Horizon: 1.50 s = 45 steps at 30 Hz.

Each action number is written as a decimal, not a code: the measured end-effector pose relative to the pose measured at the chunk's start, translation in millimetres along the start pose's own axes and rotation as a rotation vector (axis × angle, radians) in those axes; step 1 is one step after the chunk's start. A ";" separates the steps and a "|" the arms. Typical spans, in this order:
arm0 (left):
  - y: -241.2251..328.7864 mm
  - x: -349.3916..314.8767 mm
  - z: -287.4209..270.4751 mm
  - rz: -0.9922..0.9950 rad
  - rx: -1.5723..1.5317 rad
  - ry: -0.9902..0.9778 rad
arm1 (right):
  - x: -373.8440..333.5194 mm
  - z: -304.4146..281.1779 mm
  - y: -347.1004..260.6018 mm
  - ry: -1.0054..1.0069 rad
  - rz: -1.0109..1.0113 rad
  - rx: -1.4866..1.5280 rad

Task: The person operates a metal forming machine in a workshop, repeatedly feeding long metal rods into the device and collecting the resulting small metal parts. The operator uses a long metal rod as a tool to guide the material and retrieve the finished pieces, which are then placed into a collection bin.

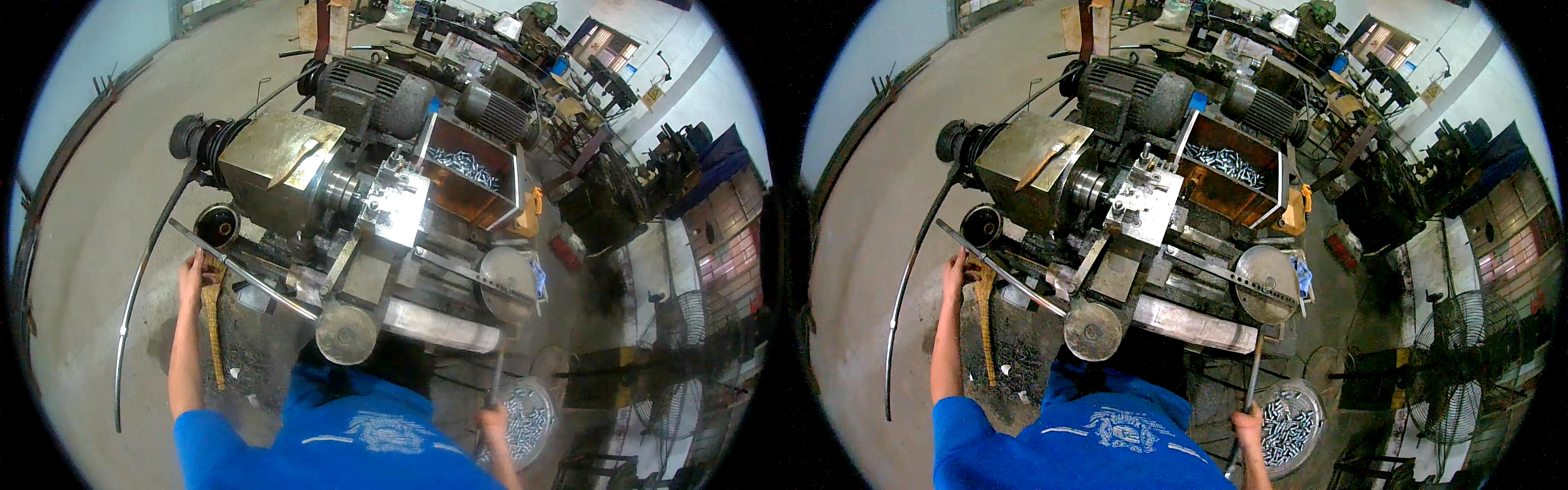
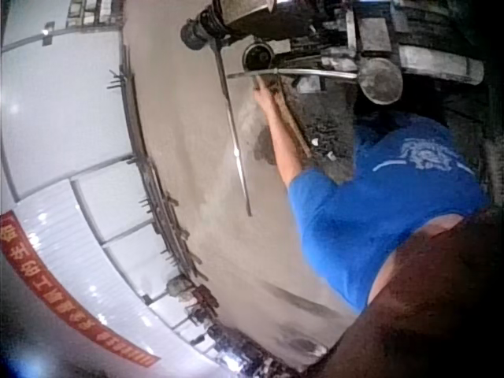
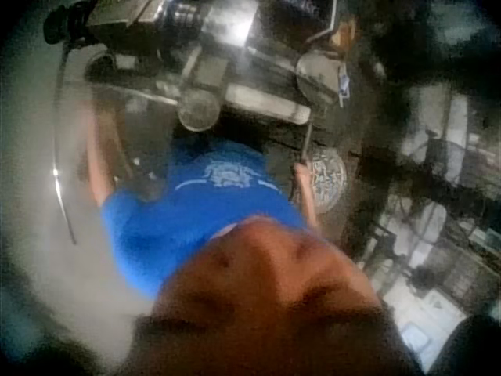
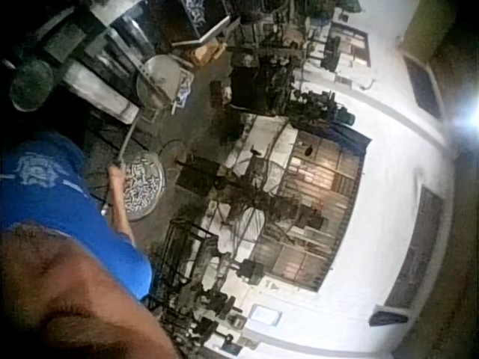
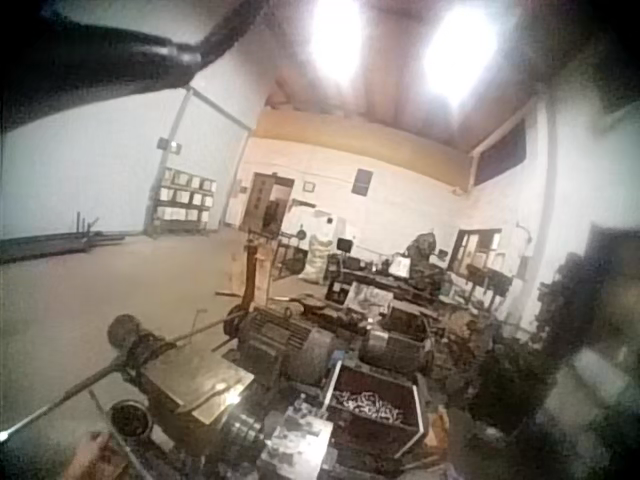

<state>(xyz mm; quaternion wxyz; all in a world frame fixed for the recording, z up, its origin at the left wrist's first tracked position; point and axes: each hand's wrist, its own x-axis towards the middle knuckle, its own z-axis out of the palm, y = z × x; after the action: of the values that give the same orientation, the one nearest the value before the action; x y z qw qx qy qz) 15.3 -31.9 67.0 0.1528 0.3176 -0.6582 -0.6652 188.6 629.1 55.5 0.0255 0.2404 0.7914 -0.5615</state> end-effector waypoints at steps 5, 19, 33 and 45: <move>11.5 5.5 47.3 0.020 0.119 0.106 | -17.3 54.3 -43.2 0.019 0.075 0.263; -0.2 13.5 38.6 0.066 0.240 0.104 | 25.3 -33.1 31.5 0.201 -0.151 -0.425; -4.4 -11.3 30.9 -0.034 -0.143 -0.006 | 192.8 -73.3 -26.4 0.861 -0.410 -1.199; -90.5 7.7 42.0 0.376 1.568 -0.401 | 65.4 52.9 18.6 0.188 -0.309 -0.574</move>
<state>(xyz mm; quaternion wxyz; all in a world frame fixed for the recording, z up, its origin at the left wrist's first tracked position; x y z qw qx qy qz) 2.8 3.9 -25.6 -0.1247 0.0922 -0.9877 -0.0210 126.2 609.2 -0.6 -0.0665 0.1514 0.9431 -0.2886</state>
